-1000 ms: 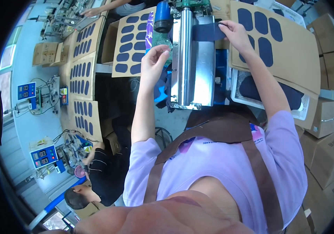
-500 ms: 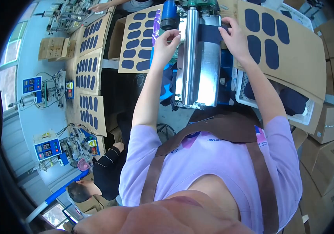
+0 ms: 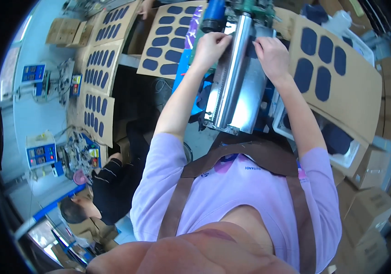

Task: Applying adhesive or backing to industrial pads using a rolling machine on a production floor.

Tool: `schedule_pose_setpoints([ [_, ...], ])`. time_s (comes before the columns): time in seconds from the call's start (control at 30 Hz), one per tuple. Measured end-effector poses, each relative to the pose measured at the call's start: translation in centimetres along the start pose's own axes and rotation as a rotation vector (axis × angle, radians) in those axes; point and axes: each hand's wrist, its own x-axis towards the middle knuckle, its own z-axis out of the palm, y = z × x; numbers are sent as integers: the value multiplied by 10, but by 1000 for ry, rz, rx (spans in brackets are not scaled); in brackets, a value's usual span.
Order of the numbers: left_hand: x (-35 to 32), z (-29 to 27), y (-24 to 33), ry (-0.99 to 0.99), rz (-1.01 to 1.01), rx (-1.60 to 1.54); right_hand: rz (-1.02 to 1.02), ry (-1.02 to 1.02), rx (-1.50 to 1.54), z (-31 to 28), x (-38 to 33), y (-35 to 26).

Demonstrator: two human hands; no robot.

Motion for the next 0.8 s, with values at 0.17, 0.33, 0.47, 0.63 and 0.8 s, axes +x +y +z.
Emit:
schedule_pose_setpoints([
  [0.17, 6, -4, -9, -59, 8, -72, 65, -177, 118, -7, 7, -6],
  [0.33, 17, -3, -22, -86, 9, -123, 131, -163, 192, -16, 1, -11],
  [0.47, 14, -2, -22, 53, 80, -134, 277, -228, 242, -36, -8, -14],
  [0.63, 4, -11, -15, 254, 110, -46, 288, -161, 439, -57, -17, -24],
  [0.8, -10, -17, 5, 461, 270, 111, 434, -263, 644, -66, -18, -40],
])
